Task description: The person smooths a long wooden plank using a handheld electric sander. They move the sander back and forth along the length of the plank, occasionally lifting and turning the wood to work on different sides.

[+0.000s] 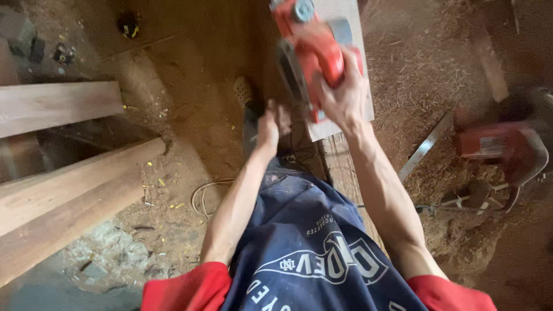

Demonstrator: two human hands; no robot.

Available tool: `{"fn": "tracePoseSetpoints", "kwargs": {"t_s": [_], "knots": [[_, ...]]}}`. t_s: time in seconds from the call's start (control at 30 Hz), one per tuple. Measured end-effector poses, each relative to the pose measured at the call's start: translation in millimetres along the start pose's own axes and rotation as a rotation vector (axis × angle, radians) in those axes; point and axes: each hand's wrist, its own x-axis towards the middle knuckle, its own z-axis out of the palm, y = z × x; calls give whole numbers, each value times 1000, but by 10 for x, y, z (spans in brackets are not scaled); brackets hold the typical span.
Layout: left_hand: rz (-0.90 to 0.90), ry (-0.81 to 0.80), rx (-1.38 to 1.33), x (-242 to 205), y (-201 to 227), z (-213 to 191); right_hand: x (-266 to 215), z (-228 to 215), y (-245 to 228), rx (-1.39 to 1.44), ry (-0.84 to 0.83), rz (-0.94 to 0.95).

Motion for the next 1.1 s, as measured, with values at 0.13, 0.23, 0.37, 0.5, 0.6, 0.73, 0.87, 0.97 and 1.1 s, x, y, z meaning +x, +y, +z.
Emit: {"fn": "tracePoseSetpoints", "kwargs": {"t_s": [0.13, 0.23, 0.37, 0.5, 0.6, 0.73, 0.87, 0.97, 1.1], "knots": [[552, 168, 269, -155, 958, 350, 43, -146, -61, 111, -29, 73], [844, 96, 448, -329, 1318, 816, -451, -278, 97, 54, -33, 124], [1070, -100, 831, -447, 1177, 1506, -1592, -674, 213, 135, -144, 441], [1037, -369, 955, -753, 666, 1901, -2062, -746, 297, 24, -26, 377], [1114, -303, 1042, -740, 568, 1956, -2052, -723, 332, 36, -25, 383], [996, -412, 947, -596, 633, 1895, -2011, -746, 315, 62, -71, 438], [944, -694, 990, -403, 730, 1861, -2007, -778, 336, 60, -84, 379], [860, -892, 1090, -289, 809, 1875, -1994, -730, 336, 87, -29, 320], [897, -887, 1058, -274, 874, 1861, -1926, -747, 295, 63, -51, 360]]}}
